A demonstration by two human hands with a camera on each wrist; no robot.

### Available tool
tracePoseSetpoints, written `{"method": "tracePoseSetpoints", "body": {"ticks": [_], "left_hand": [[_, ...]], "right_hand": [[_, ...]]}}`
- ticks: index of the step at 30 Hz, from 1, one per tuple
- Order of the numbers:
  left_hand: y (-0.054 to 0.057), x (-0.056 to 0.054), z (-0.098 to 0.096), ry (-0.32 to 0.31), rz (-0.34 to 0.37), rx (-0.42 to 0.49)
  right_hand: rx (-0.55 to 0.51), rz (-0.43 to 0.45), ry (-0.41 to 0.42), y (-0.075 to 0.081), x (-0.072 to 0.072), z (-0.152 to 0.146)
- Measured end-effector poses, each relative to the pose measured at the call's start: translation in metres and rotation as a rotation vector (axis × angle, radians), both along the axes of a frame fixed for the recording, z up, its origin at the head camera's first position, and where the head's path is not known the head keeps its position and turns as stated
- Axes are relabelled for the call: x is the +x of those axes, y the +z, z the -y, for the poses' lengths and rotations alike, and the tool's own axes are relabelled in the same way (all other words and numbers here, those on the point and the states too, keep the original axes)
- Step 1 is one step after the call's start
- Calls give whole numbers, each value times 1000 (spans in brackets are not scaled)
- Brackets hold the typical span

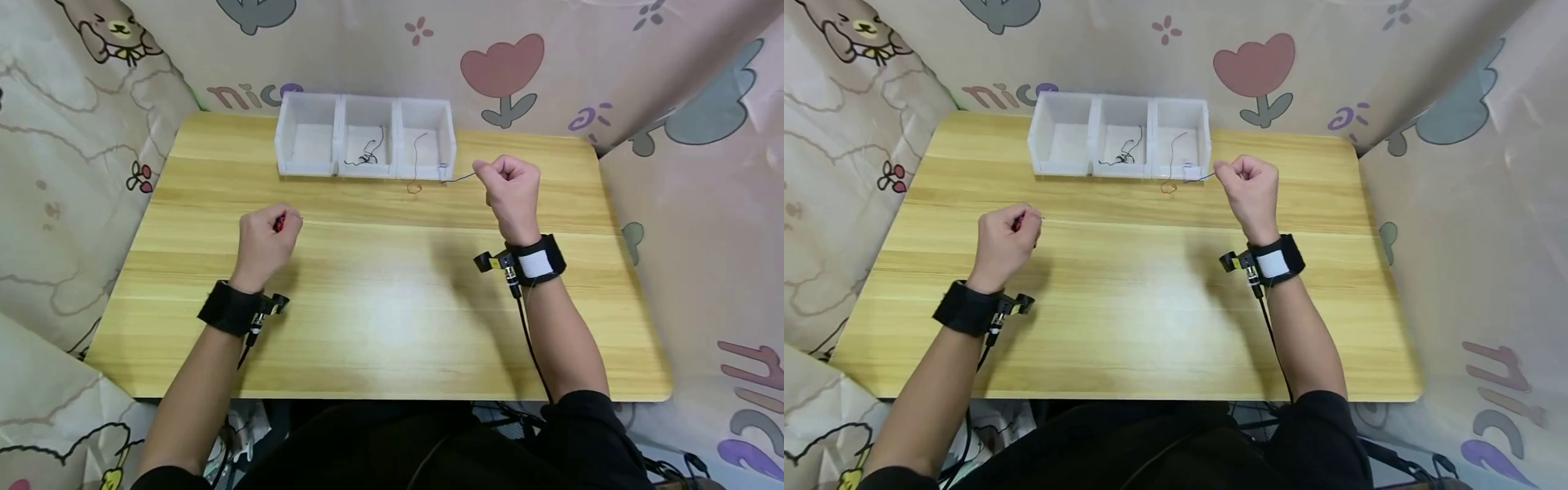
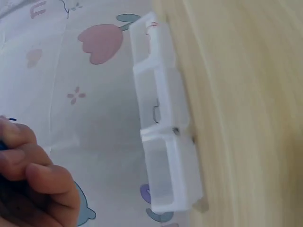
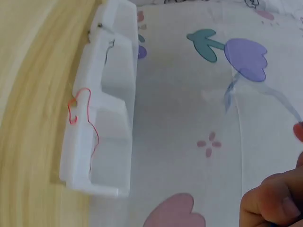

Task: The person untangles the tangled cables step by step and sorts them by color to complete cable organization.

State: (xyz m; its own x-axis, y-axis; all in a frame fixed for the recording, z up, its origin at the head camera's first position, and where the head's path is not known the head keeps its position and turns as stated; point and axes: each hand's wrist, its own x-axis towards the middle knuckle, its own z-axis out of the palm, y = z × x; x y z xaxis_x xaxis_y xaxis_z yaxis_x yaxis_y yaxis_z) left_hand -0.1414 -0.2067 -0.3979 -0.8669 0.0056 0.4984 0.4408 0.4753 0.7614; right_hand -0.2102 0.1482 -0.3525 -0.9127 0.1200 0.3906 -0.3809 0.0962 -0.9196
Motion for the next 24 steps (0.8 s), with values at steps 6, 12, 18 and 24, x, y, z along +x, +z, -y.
{"method": "tracePoseSetpoints", "body": {"ticks": [6, 12, 18, 24], "left_hand": [[3, -4, -6, -45, 36, 21], [0, 1, -6, -64, 59, 57], [-2, 0, -4, -107, 84, 83], [-6, 2, -4, -100, 105, 87]], "right_hand": [[44, 15, 31, 1, -6, 16], [63, 18, 68, 9, -23, 43], [132, 39, 151, 19, -51, 73], [267, 169, 274, 22, -85, 126]]}}
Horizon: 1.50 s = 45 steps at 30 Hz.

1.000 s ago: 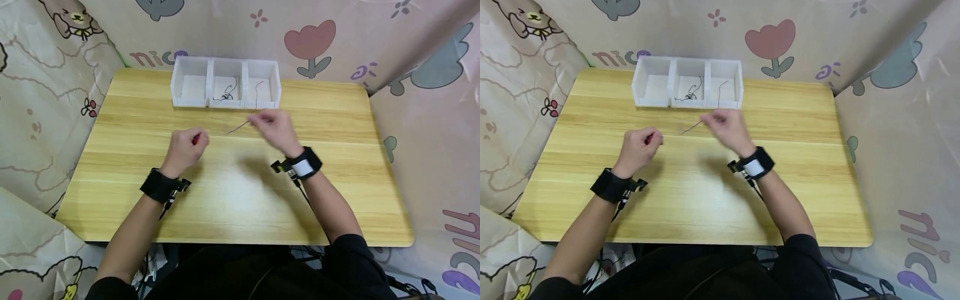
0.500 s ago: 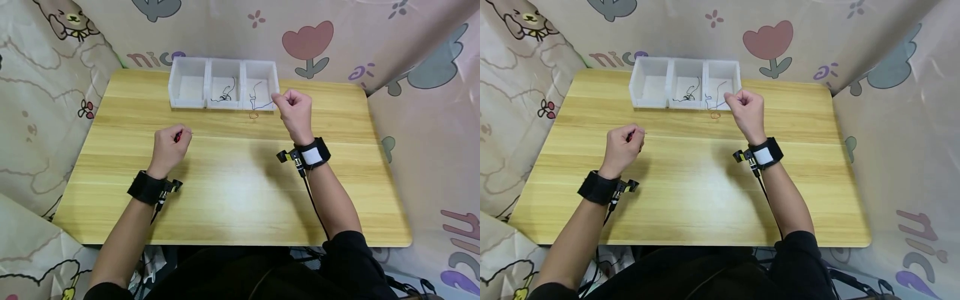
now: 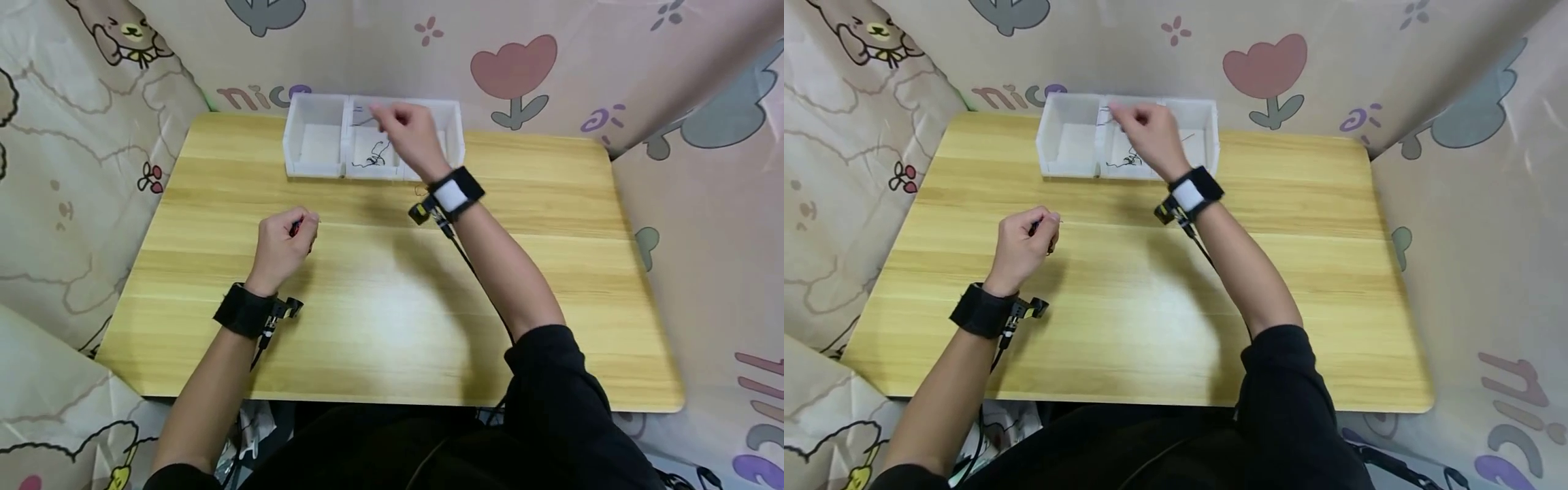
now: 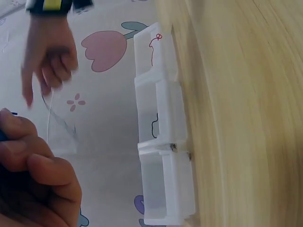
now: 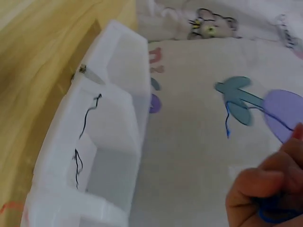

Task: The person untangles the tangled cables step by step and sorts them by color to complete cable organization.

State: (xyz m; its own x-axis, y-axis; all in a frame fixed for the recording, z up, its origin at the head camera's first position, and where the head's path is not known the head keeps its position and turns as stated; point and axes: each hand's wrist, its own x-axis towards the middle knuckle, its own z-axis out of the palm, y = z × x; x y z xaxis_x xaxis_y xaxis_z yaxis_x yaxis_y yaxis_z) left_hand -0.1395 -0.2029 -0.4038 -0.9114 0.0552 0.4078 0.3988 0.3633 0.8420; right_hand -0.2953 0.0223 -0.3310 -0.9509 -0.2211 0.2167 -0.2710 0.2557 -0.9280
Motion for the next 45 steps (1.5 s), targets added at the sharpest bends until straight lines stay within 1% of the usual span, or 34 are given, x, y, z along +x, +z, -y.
{"method": "tracePoseSetpoints", "body": {"ticks": [3, 7, 8, 10, 11, 12, 14, 15, 17, 18, 19, 21, 24, 28, 30, 33, 36, 40, 42, 45], "left_hand": [[-2, 2, 1, 9, 18, -4], [-1, 4, 1, 14, 39, -3], [2, 6, 0, 16, 43, -3], [13, 11, -2, 14, 43, -4], [13, 11, -2, 16, 43, -9], [18, 13, -3, 13, 42, -9], [19, 13, -4, 9, 38, -4], [17, 12, -4, 6, 34, 0], [6, 8, -5, 5, 33, 9], [6, 8, -7, 1, 33, 15], [1, 6, -7, -1, 34, 16], [-1, 5, -8, -3, 33, 17], [0, 5, -9, -2, 37, 8], [1, 4, -7, 7, 35, 7], [1, 3, -7, 7, 39, 8], [3, 2, -9, -1, 45, 10], [4, 2, -11, 1, 53, 4], [6, 2, -14, 2, 57, 6], [6, 3, -16, -7, 56, 20], [6, 4, -18, -17, 54, 47]], "right_hand": [[103, 78, 65, -2, -16, 27], [263, 117, 142, -5, -33, 55], [303, 119, 155, -6, -37, 60], [354, 130, 186, -6, -42, 70], [379, 143, 193, -6, -45, 75], [404, 149, 197, -5, -48, 80], [440, 154, 206, -5, -53, 89], [462, 158, 209, -5, -55, 93], [515, 152, 219, -8, -58, 98], [541, 145, 231, -10, -59, 100], [568, 144, 243, -11, -60, 102], [608, 142, 263, -13, -61, 105], [606, 146, 287, -14, -61, 108], [556, 128, 322, -12, -57, 109], [549, 118, 337, -12, -54, 105], [531, 103, 353, -11, -46, 96], [480, 79, 384, -11, -35, 85], [405, 6, 441, -10, -12, 72], [389, -43, 465, -8, 2, 65], [371, -90, 505, -5, 24, 57]]}}
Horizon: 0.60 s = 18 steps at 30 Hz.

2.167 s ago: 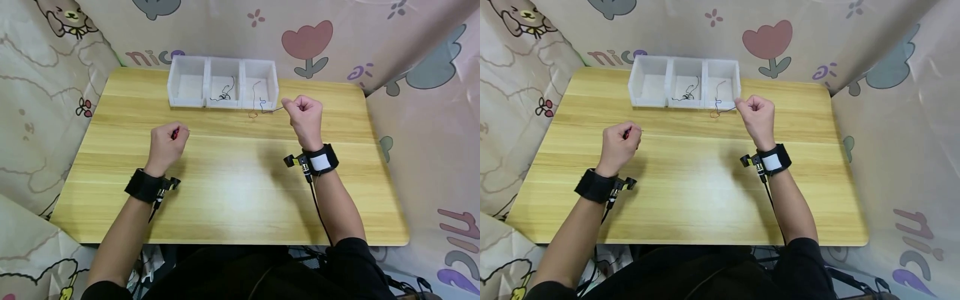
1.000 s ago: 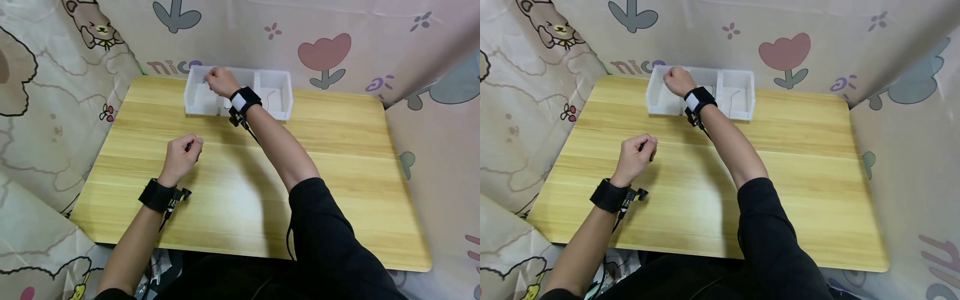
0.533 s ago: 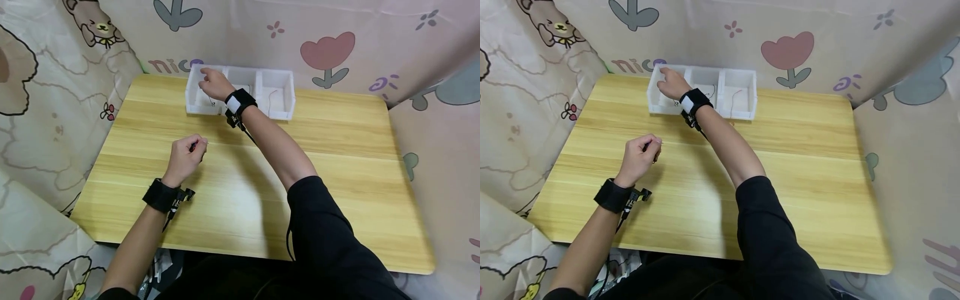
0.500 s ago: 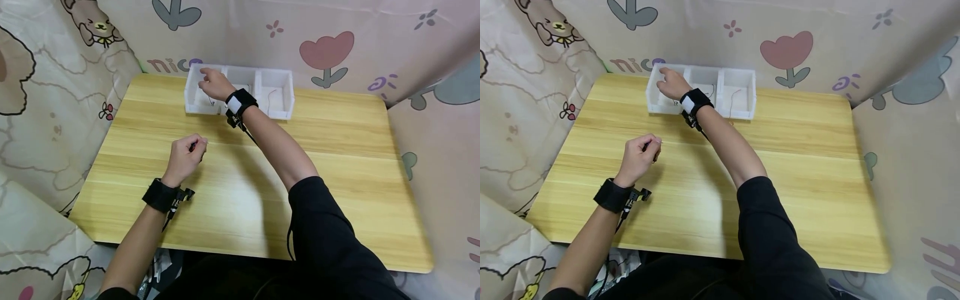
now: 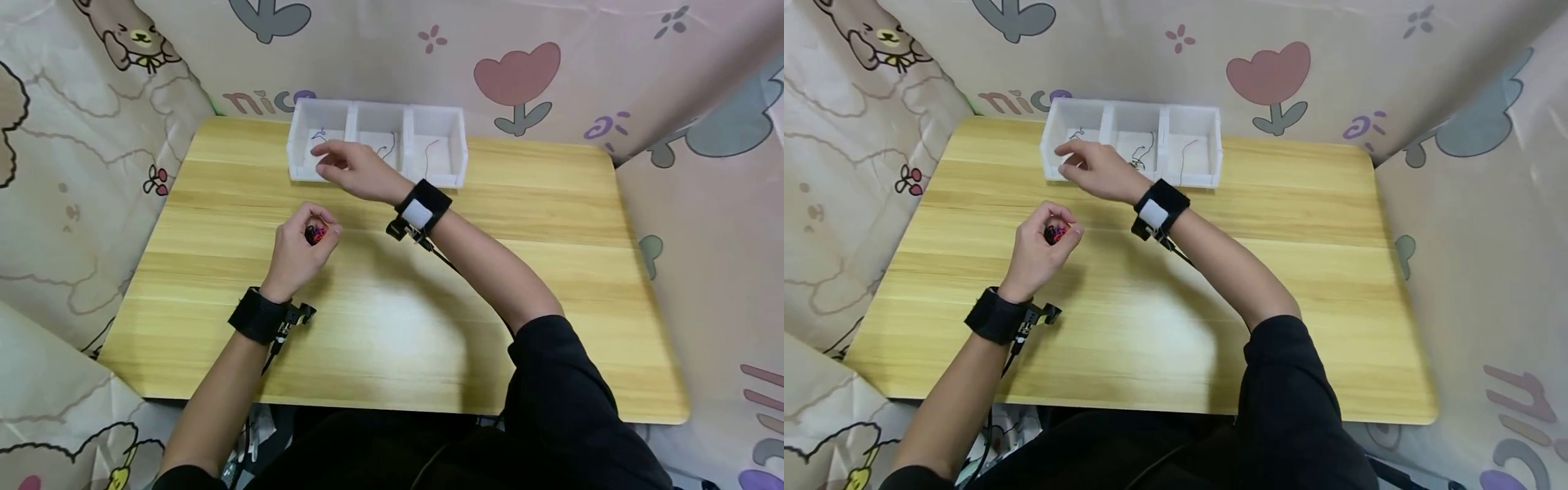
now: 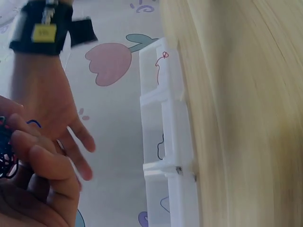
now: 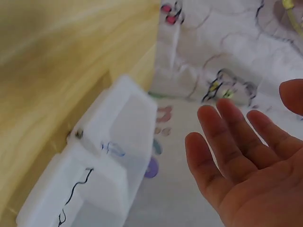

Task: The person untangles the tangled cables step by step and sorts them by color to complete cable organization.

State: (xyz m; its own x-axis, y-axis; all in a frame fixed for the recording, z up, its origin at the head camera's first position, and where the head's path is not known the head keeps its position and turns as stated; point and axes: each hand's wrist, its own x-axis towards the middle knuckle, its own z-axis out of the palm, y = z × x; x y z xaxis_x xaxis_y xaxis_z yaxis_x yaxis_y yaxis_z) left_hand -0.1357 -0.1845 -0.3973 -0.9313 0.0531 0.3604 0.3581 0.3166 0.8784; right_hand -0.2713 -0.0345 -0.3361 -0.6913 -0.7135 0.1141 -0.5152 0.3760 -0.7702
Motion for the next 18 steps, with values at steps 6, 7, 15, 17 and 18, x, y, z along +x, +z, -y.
{"method": "tracePoseSetpoints", "body": {"ticks": [6, 7, 15, 17, 18], "left_hand": [[2, -1, -6, 23, 22, -4], [3, -1, -7, 27, 20, -7], [2, -4, -14, 50, -22, 11], [2, -4, -16, 50, -29, 0], [2, -4, -17, 51, -31, -7]], "right_hand": [[-75, -9, 82, -1, 33, -15], [-94, -5, 89, -1, 37, -17], [-244, -107, 26, -15, 67, -32], [-250, -136, 4, -19, 72, -35], [-248, -144, -6, -21, 75, -36]]}}
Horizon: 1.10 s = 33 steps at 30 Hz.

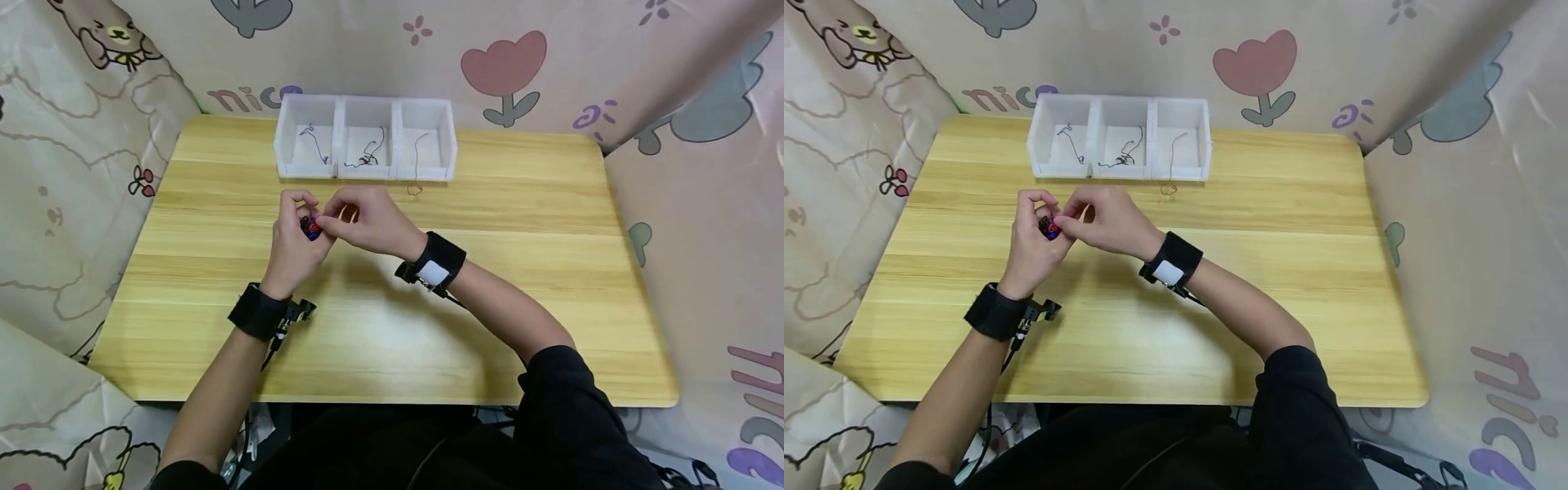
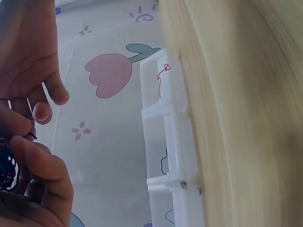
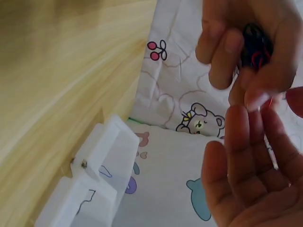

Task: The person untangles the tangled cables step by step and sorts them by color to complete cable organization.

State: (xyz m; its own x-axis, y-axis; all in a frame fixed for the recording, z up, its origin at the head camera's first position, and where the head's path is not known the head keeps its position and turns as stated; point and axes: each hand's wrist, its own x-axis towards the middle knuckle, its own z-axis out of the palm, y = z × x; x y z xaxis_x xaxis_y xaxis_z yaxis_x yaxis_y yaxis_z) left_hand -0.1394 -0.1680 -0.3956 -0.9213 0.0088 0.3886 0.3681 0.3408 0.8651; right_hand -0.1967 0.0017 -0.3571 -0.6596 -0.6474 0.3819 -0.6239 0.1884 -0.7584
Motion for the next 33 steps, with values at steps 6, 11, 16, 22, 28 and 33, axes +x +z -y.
{"method": "tracePoseSetpoints", "body": {"ticks": [6, 11, 16, 22, 28, 33], "left_hand": [[1, 0, -4, -7, -54, -46], [2, 1, -8, 4, -103, -70], [2, -1, -10, 18, -143, -62], [3, -3, -12, 13, -172, -61], [4, -2, -14, -25, -160, -92], [3, -2, -15, -60, -131, -150]], "right_hand": [[-6, 122, -52, -5, 6, -4], [-31, 189, -69, -9, 8, -6], [-89, 214, -96, -14, 11, -8], [-153, 190, -114, -18, 11, -11], [-164, 91, -116, -23, 11, -16], [-160, -18, -114, -26, 11, -19]]}}
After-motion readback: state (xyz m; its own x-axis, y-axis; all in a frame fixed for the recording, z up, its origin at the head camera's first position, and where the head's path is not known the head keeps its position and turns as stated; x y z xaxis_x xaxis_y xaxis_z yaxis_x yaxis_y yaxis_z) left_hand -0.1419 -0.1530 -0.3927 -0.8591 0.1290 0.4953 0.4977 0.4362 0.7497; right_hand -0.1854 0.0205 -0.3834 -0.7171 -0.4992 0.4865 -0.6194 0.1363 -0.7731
